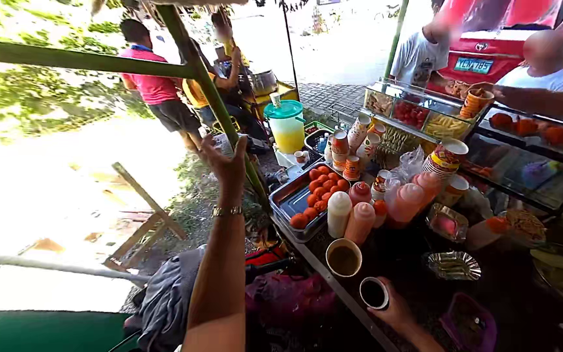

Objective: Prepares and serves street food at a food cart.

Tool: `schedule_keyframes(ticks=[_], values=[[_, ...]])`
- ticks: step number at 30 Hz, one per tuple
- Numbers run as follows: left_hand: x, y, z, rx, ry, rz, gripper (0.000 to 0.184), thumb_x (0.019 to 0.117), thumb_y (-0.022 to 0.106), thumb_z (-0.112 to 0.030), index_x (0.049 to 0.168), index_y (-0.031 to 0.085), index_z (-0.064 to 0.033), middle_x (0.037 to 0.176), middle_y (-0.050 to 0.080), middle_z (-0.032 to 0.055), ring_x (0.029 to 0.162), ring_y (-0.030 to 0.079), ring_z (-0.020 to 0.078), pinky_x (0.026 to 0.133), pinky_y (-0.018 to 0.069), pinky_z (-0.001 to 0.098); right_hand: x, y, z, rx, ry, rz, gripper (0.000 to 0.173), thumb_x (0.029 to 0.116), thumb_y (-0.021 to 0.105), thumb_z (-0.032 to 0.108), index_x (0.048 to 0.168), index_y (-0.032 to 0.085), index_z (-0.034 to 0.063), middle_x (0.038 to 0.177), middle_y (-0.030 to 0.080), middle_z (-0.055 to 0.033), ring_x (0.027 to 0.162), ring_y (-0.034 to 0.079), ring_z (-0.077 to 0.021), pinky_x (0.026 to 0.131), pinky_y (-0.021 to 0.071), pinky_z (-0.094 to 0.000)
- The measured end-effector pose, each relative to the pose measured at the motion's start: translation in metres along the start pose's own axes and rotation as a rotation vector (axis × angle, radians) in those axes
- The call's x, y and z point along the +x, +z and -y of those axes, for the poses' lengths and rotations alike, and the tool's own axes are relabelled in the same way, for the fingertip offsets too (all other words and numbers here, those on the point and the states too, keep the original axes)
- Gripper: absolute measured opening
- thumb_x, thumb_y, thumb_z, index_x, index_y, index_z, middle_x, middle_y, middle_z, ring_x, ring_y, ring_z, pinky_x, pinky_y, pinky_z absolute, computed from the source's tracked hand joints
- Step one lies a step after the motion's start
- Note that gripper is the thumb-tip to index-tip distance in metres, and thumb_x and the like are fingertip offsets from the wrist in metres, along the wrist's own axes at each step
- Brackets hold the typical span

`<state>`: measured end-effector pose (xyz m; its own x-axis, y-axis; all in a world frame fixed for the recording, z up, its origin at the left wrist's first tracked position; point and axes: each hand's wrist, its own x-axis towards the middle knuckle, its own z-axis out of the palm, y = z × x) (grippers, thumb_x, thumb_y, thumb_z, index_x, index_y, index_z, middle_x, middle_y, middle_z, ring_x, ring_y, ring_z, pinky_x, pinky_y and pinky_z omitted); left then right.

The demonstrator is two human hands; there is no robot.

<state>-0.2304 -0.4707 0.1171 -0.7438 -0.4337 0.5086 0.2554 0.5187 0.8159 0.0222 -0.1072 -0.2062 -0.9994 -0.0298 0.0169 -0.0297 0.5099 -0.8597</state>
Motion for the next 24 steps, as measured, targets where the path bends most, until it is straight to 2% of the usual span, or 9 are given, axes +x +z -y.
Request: schedule_keyframes(ticks=[3,5,7,9,12,15,18,21,24], values=[[0.037,0.017,0.000,-0.016,-0.068,0.068,0.075,0.0947,0.070,-0.043,0.146,0.044,0.0053,0.142,0.049,0.0323,0.135,0.047,0.0435,0.112,0.0385,0.0568,-0.002,-0.001,0.002,0.039,0.002,-0.046,0.088,0.0688,0.092,0.022,0.139,0.049,-0.0093,0.130,0.064,-0.0244,0.123,0.063,-0.0286,0.109,0.0490,-0.0415],[0.050,0.027,0.002,-0.020,-0.085,0.072,0.060,0.0971,0.068,-0.041,0.133,0.056,0.0062,0.124,0.060,0.0303,0.118,0.057,0.0409,0.103,0.0436,0.0583,-0.006,-0.009,0.009,0.035,0.041,-0.065,0.090,0.0703,0.091,0.027,0.141,0.048,-0.0091,0.133,0.064,-0.0211,0.126,0.062,-0.0227,0.110,0.0479,-0.0360],[0.055,0.036,0.007,-0.031,-0.067,0.039,0.048,0.0997,0.065,-0.039,0.121,0.064,0.0048,0.104,0.066,0.0207,0.096,0.063,0.0285,0.091,0.0488,0.0504,-0.012,-0.019,0.018,0.071,0.005,-0.117,0.091,0.0690,0.092,0.026,0.139,0.047,-0.0101,0.132,0.064,-0.0199,0.124,0.062,-0.0176,0.109,0.0485,-0.0313],[0.056,0.043,0.012,-0.103,-0.051,0.010,0.043,0.1022,0.063,-0.037,0.107,0.063,0.0062,0.086,0.061,0.0115,0.077,0.057,0.0170,0.077,0.0479,0.0397,-0.018,-0.037,0.042,0.145,-0.097,-0.165,0.088,0.0674,0.092,0.019,0.136,0.047,-0.0124,0.130,0.064,-0.0209,0.122,0.062,-0.0138,0.107,0.0485,-0.0270],[0.055,0.049,0.020,-0.217,-0.023,0.004,0.039,0.1039,0.060,-0.033,0.110,0.062,0.0053,0.084,0.067,0.0064,0.072,0.066,0.0083,0.073,0.0576,0.0295,-0.019,-0.069,0.083,0.237,-0.287,-0.158,0.083,0.0709,0.091,0.019,0.138,0.046,0.0007,0.131,0.062,-0.0075,0.124,0.059,-0.0059,0.108,0.0490,-0.0245],[0.053,0.051,0.019,-0.189,-0.024,-0.038,0.037,0.1041,0.059,-0.033,0.107,0.063,0.0037,0.077,0.063,0.0038,0.063,0.062,0.0075,0.067,0.0562,0.0288,-0.012,-0.100,0.131,0.237,-0.418,-0.119,0.082,0.0751,0.090,0.026,0.143,0.045,0.0179,0.137,0.059,0.0053,0.129,0.056,-0.0037,0.110,0.0488,-0.0254],[0.054,0.057,0.022,-0.158,0.007,-0.113,0.036,0.1038,0.059,-0.031,0.104,0.063,0.0045,0.075,0.062,0.0054,0.061,0.062,0.0095,0.066,0.0566,0.0306,-0.008,-0.124,0.181,0.271,-0.501,-0.053,0.081,0.0767,0.089,0.025,0.144,0.044,0.0216,0.141,0.059,0.0059,0.132,0.055,-0.0080,0.113,0.0480,-0.0286],[0.053,0.061,0.023,-0.071,0.007,-0.162,0.038,0.1044,0.056,-0.031,0.105,0.064,0.0057,0.079,0.064,0.0119,0.068,0.064,0.0186,0.072,0.0553,0.0402,-0.014,-0.140,0.222,0.347,-0.484,0.032,0.078,0.0777,0.089,0.020,0.140,0.043,0.0134,0.139,0.060,0.0012,0.131,0.057,-0.0120,0.114,0.0476,-0.0350],[0.054,0.065,0.024,-0.021,0.000,-0.223,0.036,0.1040,0.056,-0.031,0.104,0.064,0.0042,0.078,0.063,0.0125,0.070,0.063,0.0216,0.072,0.0526,0.0437,-0.014,-0.148,0.245,0.412,-0.536,0.134,0.077,0.0780,0.088,0.022,0.141,0.043,0.0192,0.141,0.059,-0.0002,0.131,0.058,-0.0185,0.113,0.0499,-0.0419]])
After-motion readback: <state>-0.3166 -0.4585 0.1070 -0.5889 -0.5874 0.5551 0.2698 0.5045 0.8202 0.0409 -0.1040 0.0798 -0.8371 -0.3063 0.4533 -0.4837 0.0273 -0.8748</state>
